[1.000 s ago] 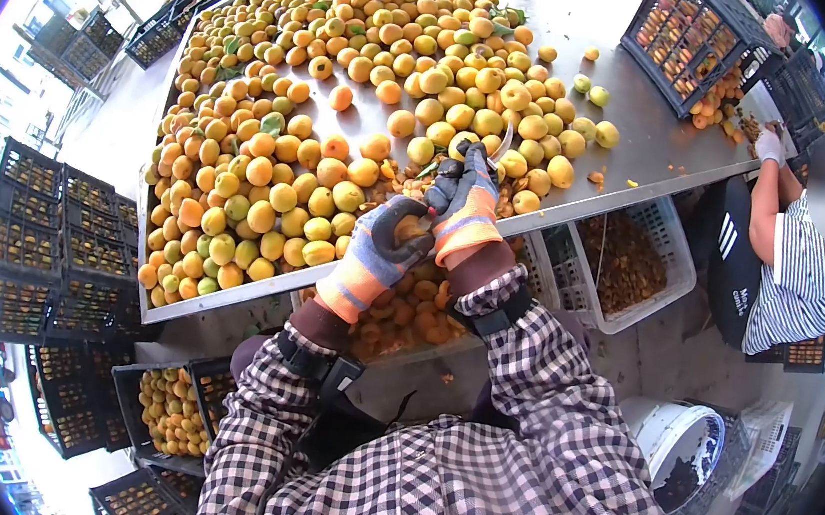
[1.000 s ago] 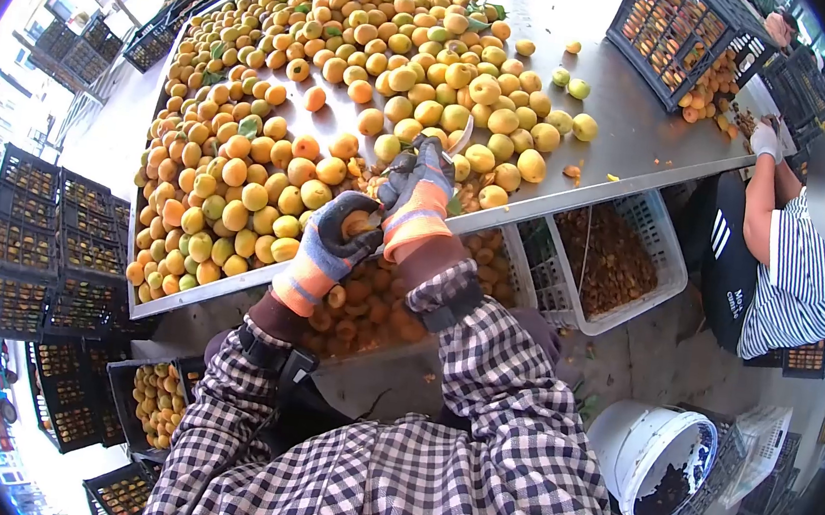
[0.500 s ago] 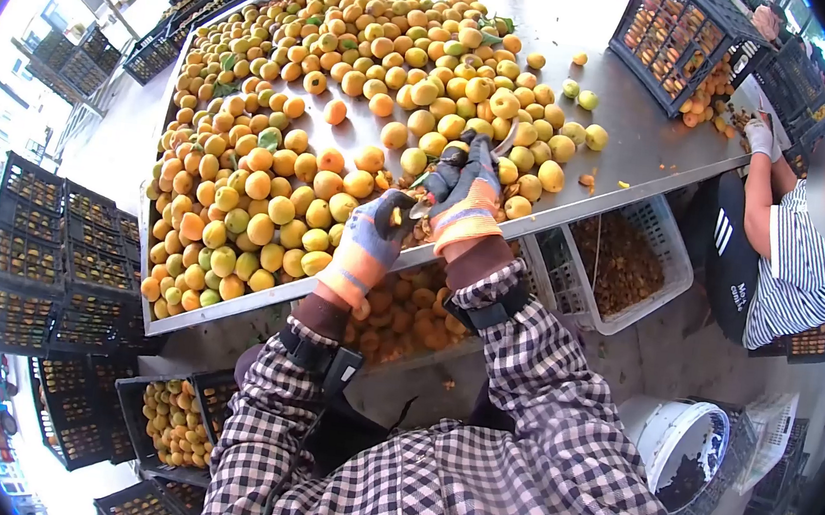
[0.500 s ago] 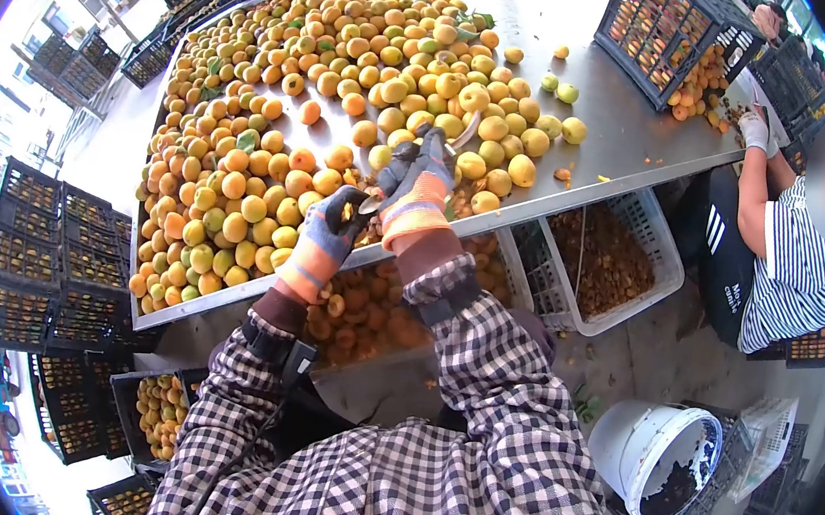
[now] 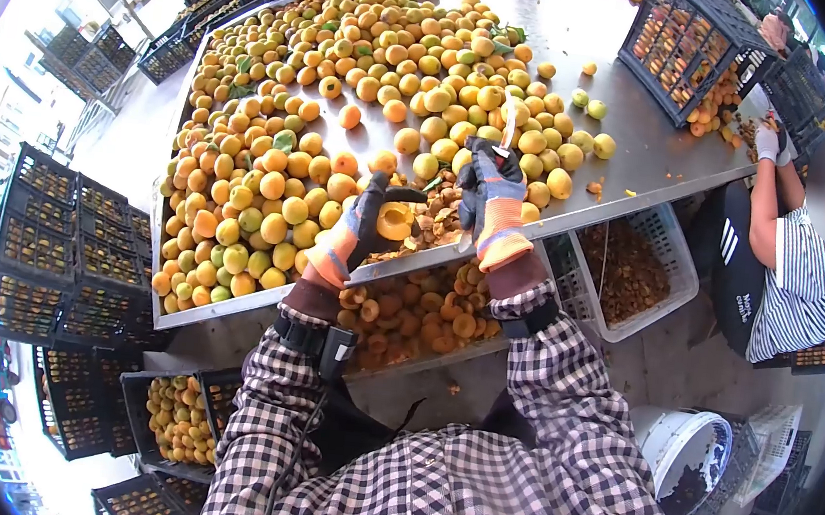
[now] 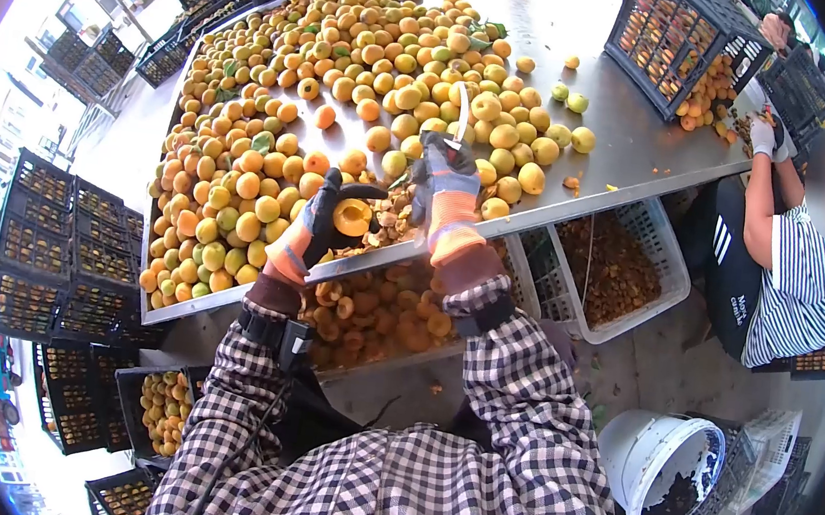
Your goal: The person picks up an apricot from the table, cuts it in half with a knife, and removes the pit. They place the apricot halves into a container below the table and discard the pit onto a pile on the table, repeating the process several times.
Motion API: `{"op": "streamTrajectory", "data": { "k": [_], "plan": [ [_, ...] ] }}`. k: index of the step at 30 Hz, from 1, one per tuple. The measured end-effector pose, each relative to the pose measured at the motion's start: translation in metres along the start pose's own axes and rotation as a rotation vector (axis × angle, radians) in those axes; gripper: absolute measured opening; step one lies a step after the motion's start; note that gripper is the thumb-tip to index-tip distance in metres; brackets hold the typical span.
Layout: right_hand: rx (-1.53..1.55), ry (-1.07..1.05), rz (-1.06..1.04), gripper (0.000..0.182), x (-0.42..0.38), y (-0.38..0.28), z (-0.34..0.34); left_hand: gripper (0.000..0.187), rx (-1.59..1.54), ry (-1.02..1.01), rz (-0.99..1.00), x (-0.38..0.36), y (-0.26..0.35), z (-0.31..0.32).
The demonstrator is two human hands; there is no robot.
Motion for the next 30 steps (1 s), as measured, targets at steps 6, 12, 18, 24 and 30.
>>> {"op": "streamTrajectory", "data": {
  "k": [6, 12, 18, 24, 30],
  "plan": [
    [0.082, 0.007, 0.093, 0.009, -0.003, -0.012, -0.014, 0.030, -0.483, -0.495, -0.345, -0.033, 0.027, 0.037],
    [0.087, -0.004, 0.110, 0.007, -0.007, -0.022, -0.028, 0.037, -0.141, -0.619, -0.436, -0.083, 0.032, 0.078],
    [0.074, 0.002, 0.086, 0.016, -0.008, -0.028, -0.037, 0.039, 0.522, -0.496, -0.352, -0.043, 0.069, 0.036],
    [0.072, -0.035, 0.074, 0.016, -0.011, -0.036, -0.042, 0.024, 0.650, 0.064, -0.398, 0.036, -0.063, -0.030],
    [0.026, 0.034, 0.146, 0.016, -0.008, -0.036, -0.051, 0.058, 0.990, -0.073, -0.722, 0.107, -0.196, -0.055]
  ]
}}
Point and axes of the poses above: each hand's wrist, its own x-axis towards the middle knuckle, its own z-axis out of the palm, y = z × x, the point moved 8 cm from there along x, towards the middle knuckle, and after that the axes turned 9 degrees about x, right-handed, at the moved point
